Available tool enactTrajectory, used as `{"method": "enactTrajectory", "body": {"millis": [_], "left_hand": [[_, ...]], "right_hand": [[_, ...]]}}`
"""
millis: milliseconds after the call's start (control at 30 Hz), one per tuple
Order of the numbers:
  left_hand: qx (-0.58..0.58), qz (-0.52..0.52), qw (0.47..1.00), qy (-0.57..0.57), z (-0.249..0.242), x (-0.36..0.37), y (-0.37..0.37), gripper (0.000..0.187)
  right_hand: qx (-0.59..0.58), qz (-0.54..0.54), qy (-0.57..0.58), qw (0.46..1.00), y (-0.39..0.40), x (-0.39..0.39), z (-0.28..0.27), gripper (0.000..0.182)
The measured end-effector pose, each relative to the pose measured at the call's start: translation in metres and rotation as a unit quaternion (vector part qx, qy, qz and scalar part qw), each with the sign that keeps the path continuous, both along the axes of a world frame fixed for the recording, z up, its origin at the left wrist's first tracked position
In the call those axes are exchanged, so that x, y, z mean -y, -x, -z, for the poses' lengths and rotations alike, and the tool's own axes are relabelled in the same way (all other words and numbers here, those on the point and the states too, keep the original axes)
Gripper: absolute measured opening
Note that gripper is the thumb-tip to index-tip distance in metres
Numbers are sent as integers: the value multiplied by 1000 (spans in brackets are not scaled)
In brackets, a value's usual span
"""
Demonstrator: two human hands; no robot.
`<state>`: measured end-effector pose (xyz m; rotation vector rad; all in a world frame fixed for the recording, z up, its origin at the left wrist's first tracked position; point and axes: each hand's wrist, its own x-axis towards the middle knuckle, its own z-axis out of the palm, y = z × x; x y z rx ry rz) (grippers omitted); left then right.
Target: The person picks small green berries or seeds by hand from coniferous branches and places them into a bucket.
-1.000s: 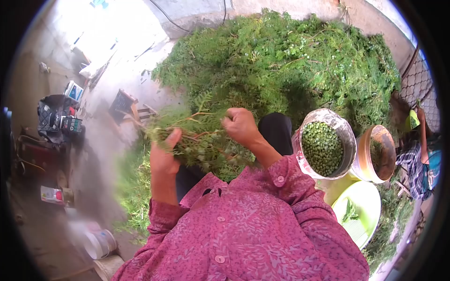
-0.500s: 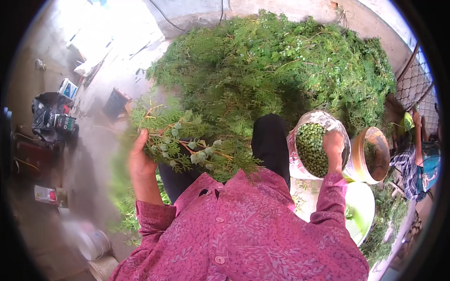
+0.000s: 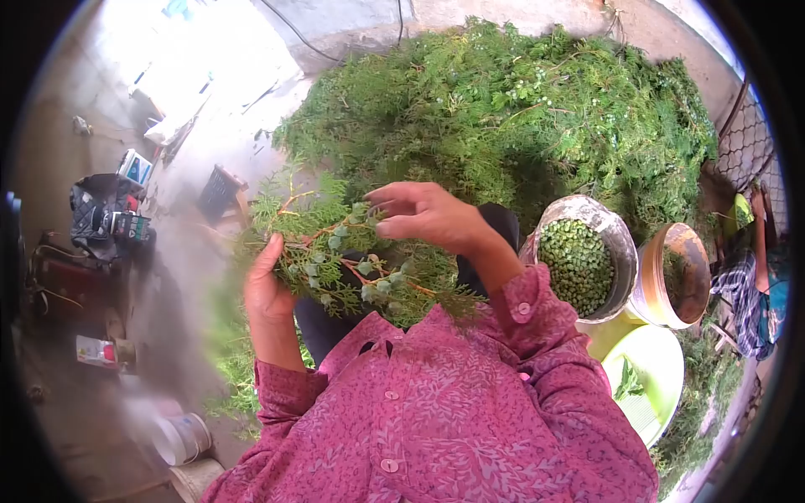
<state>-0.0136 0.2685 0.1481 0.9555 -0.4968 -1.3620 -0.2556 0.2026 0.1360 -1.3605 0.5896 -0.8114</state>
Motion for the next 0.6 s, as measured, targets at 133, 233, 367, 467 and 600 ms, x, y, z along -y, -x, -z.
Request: {"method": "enactTrajectory", "body": {"millis": [133, 233, 367, 467, 600], "left_hand": [[-4, 28, 1000, 2, 2, -1, -4, 35], [-8, 27, 1000, 1, 2, -2, -1, 34], [-38, 22, 999, -7, 6, -1, 1, 39], [16, -27, 999, 40, -2, -3, 17, 42], [74, -119, 988, 58, -31, -13, 12, 47]], "right_hand": [[41, -27, -34, 998, -22, 0, 2, 40], [56, -1, -34, 998, -26, -2, 7, 34], [38, 67, -15, 997, -33, -5, 14, 26], [-135, 188, 191, 954, -35, -10, 13, 20], [-136, 370, 154, 906, -12, 22, 50, 19]]}}
